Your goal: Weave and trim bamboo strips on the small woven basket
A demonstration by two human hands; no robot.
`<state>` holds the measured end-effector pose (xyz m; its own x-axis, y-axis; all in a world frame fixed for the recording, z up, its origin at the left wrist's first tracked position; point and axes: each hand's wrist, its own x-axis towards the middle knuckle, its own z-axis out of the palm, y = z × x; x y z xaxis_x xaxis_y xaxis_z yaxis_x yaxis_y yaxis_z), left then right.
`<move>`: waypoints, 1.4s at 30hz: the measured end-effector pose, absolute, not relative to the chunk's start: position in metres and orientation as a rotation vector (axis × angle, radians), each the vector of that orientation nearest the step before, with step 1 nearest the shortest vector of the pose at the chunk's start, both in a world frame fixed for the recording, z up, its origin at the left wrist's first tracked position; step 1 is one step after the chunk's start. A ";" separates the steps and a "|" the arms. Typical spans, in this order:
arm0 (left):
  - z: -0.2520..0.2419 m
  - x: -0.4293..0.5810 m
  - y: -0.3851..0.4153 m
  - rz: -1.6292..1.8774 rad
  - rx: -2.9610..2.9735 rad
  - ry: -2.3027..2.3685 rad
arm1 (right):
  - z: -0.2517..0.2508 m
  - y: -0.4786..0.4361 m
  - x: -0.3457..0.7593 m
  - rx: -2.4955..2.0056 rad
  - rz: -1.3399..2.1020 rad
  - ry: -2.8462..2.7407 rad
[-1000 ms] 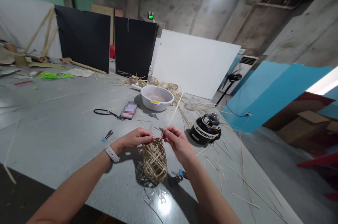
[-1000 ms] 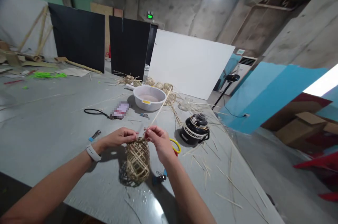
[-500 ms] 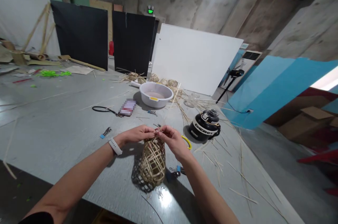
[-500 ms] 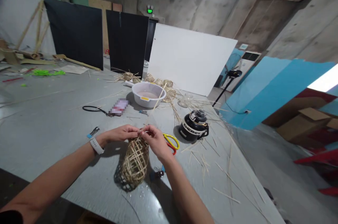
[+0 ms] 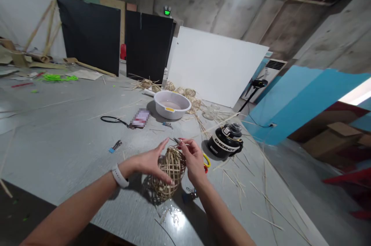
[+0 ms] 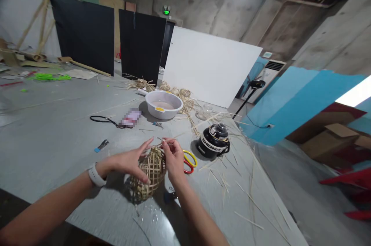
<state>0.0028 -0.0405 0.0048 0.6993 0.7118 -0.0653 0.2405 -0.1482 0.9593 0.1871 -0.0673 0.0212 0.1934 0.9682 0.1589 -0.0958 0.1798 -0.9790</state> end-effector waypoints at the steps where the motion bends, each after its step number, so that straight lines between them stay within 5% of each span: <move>1: 0.004 0.004 -0.046 0.512 1.761 0.749 | 0.021 -0.068 0.186 -1.080 0.984 -1.058; 11: 0.013 0.001 -0.045 0.891 2.300 0.620 | 0.066 -0.083 0.203 -0.974 1.045 -0.923; 42: 0.005 0.004 -0.046 0.937 2.008 0.664 | 0.057 -0.088 0.194 -1.007 0.964 -1.138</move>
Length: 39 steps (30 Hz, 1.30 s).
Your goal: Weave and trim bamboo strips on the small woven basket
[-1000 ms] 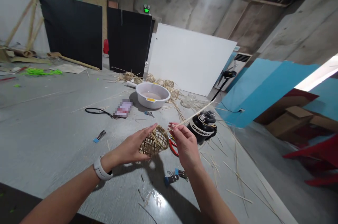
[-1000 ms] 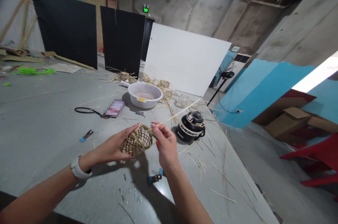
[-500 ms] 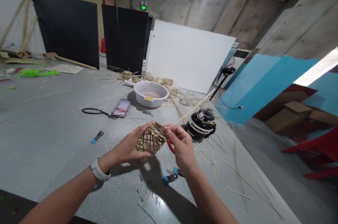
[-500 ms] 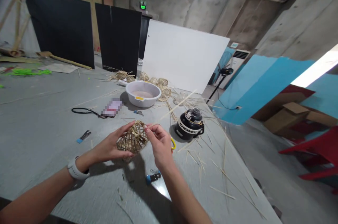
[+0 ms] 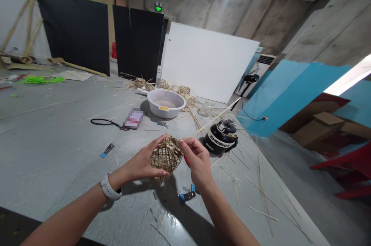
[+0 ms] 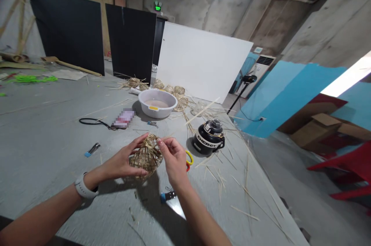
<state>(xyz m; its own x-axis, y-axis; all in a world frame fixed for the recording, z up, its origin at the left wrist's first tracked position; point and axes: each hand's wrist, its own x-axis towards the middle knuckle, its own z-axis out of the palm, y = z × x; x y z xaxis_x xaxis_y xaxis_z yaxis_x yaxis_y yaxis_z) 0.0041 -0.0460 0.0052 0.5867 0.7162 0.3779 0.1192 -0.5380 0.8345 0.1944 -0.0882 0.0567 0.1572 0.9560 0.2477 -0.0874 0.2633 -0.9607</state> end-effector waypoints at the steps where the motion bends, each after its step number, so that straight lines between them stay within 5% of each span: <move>1: 0.006 0.004 -0.046 0.933 2.005 0.670 | 0.055 -0.088 0.194 -1.006 0.967 -1.133; 27: 0.010 -0.001 -0.046 0.826 2.153 0.789 | 0.047 -0.082 0.191 -1.070 0.977 -0.963; 39: -0.002 0.016 -0.043 0.897 1.461 0.825 | 0.010 -0.088 0.164 -1.059 0.712 -1.113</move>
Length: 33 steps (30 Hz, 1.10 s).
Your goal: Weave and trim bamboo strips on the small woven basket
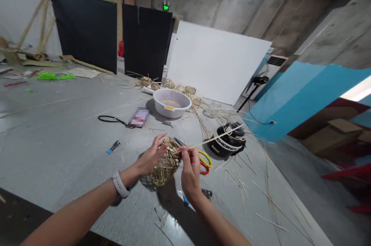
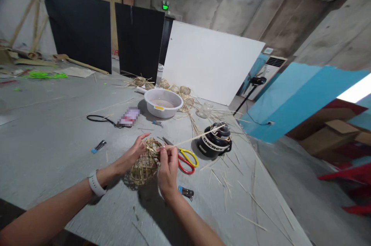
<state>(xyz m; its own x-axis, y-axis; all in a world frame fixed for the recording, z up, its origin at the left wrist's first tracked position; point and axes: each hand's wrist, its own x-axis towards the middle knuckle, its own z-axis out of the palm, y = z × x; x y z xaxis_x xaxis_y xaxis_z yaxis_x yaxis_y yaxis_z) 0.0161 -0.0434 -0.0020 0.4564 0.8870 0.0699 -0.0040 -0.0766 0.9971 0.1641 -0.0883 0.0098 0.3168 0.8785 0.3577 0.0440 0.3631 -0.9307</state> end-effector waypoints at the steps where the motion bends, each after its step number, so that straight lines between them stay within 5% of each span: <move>1: -0.006 0.017 -0.043 0.890 1.475 0.840 | 0.009 -0.089 0.163 -1.053 0.696 -1.128; 23: -0.013 0.026 -0.053 1.073 1.712 0.874 | 0.034 -0.082 0.175 -0.960 0.736 -1.182; 33: -0.011 0.025 -0.055 1.075 1.759 0.873 | 0.042 -0.082 0.177 -1.055 1.028 -1.085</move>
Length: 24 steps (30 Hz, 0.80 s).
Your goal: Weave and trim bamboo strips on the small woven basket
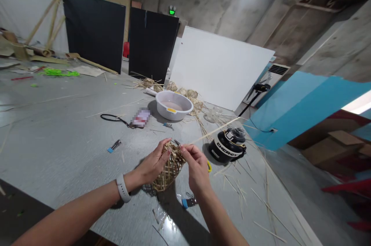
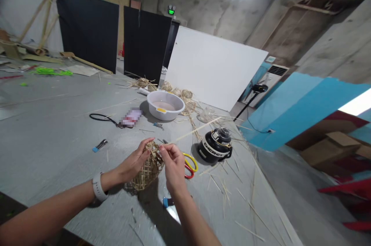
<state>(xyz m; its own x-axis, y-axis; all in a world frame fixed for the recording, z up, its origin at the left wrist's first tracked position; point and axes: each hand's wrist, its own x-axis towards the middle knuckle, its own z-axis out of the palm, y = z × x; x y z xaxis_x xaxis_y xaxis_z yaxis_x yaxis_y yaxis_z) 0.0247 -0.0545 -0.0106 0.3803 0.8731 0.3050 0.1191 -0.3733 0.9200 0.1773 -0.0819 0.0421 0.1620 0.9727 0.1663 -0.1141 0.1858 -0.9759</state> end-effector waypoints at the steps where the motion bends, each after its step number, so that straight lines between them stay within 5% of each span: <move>1: -0.011 0.024 -0.054 1.069 1.762 0.867 | 0.044 -0.081 0.178 -1.061 1.030 -1.107; 24: -0.008 0.019 -0.056 0.935 1.815 0.721 | 0.064 -0.078 0.184 -1.163 1.090 -1.377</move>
<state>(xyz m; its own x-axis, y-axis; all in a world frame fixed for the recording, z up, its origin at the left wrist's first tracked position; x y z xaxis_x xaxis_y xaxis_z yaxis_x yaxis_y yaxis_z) 0.0189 -0.0559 -0.0084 0.5358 0.7933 0.2890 0.0780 -0.3874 0.9186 0.1836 -0.0781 0.0637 -0.0503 0.9902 0.1305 0.1004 0.1350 -0.9857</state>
